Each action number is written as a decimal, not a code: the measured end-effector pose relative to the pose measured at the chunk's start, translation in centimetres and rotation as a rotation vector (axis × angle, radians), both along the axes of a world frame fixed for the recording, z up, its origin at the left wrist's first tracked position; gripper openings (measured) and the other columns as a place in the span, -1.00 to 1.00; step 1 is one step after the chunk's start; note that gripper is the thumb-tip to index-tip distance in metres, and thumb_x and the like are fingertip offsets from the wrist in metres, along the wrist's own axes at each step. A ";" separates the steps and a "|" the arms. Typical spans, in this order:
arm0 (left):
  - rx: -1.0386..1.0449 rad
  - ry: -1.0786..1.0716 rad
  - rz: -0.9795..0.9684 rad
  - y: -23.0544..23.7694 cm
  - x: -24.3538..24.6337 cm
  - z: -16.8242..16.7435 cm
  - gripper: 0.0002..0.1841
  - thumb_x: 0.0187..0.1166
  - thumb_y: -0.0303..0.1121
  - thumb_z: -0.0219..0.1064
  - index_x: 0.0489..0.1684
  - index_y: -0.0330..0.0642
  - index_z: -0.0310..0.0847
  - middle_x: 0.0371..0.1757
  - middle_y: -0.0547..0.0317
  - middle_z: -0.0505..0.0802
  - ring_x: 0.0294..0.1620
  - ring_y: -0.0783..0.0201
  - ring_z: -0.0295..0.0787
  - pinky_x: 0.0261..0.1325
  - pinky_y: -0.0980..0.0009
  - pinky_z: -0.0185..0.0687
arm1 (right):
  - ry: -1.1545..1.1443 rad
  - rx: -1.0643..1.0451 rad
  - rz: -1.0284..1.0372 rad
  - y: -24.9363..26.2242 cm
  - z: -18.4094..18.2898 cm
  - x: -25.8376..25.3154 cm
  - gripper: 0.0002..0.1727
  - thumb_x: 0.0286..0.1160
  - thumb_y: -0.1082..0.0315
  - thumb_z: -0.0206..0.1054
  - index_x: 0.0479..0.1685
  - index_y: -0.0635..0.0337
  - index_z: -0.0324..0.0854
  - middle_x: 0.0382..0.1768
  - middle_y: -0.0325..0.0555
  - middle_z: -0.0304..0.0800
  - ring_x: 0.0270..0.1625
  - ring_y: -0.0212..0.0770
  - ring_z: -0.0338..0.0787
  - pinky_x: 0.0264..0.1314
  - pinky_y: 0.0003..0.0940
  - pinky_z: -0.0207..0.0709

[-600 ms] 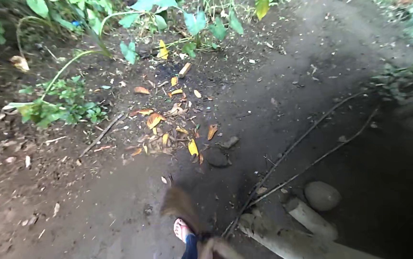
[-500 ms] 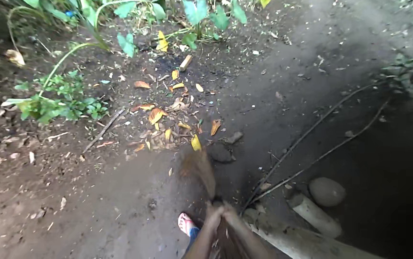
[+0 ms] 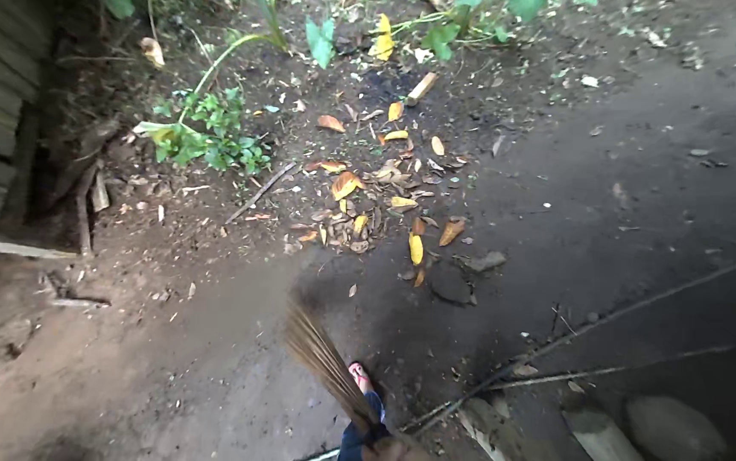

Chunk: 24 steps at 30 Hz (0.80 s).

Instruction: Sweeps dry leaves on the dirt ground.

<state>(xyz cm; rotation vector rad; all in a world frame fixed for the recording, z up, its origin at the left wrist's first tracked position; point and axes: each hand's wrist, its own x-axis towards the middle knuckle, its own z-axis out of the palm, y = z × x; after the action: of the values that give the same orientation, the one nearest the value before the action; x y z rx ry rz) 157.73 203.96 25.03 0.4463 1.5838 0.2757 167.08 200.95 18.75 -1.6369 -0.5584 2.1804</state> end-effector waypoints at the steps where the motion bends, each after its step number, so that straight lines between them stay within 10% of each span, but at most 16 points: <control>1: -0.024 -0.039 -0.034 0.2 0.7 -1.2 -0.59 0.43 -0.30 0.40 0.15 -0.41 0.57 -0.03 -0.07 0.80 0.00 0.16 0.75 0.10 0.13 0.69 | -0.050 -0.034 0.059 0.8 -0.1 1.2 -0.56 0.67 0.49 0.17 0.50 0.48 0.46 0.35 0.30 0.67 0.42 0.01 0.66 0.58 -0.06 0.43; 4: -0.061 -0.238 -0.229 4.2 4.7 -4.0 -0.44 0.37 -0.38 0.39 0.39 -0.39 0.44 0.05 -0.14 0.79 0.07 0.11 0.75 0.21 0.10 0.67 | -0.295 0.067 -0.267 2.2 0.7 4.5 -0.48 0.59 0.52 0.22 0.53 0.56 0.36 0.29 0.33 0.68 0.35 -0.03 0.70 0.53 -0.13 0.51; 7: 0.009 -0.425 -0.432 9.2 7.3 -5.7 0.14 0.28 -0.41 0.50 0.86 -0.36 -0.36 0.52 -0.44 0.54 0.49 -0.11 0.57 0.53 0.02 0.50 | -0.390 0.110 -0.624 5.9 1.7 6.2 -0.18 0.52 0.55 0.21 0.80 0.48 -0.08 0.45 0.40 0.53 0.39 -0.05 0.67 0.52 -0.21 0.50; 11: 0.148 -0.416 -0.468 12.5 4.4 -3.7 0.16 0.20 -0.43 0.50 0.91 -0.21 -0.30 0.62 -0.37 0.47 0.48 -0.07 0.59 0.47 0.02 0.55 | -0.284 0.171 -0.607 9.1 3.4 4.0 0.09 0.46 0.53 0.33 0.85 0.43 -0.49 0.68 0.45 0.20 0.63 -0.02 0.45 0.70 -0.21 0.32; 19: 0.207 0.058 0.363 15.3 -1.2 -5.6 0.08 0.23 -0.47 0.40 0.86 -0.21 -0.29 0.35 -0.29 0.65 0.20 0.02 0.73 0.22 0.03 0.68 | 0.072 0.229 0.102 19.5 -3.0 -1.6 -0.42 0.58 0.44 0.32 0.59 0.46 0.36 0.40 0.29 0.64 0.44 -0.03 0.66 0.61 -0.14 0.44; 22: 0.118 0.058 0.225 19.9 0.6 -9.3 -0.38 0.35 -0.47 0.42 0.44 -0.44 0.34 0.01 -0.22 0.77 -0.03 0.06 0.74 0.07 0.08 0.67 | 0.010 0.197 0.013 22.4 -6.3 0.0 -0.60 0.69 0.45 0.18 0.42 0.47 0.51 0.26 0.22 0.73 0.30 -0.14 0.71 0.49 -0.21 0.51; 24: 0.050 -0.116 -0.068 21.7 1.2 -10.0 -0.15 0.27 -0.46 0.45 0.67 -0.37 0.12 0.17 -0.26 0.72 0.14 0.03 0.71 0.24 0.05 0.65 | -0.089 0.204 -0.293 20.9 -5.9 0.8 -0.49 0.64 0.49 0.12 0.55 0.54 0.33 0.32 0.32 0.66 0.33 -0.10 0.69 0.49 -0.20 0.52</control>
<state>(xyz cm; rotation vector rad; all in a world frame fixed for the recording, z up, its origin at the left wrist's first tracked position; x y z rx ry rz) 158.96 225.70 15.07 0.5123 1.4479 0.2847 167.91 221.80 12.87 -1.5990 -0.5104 1.7887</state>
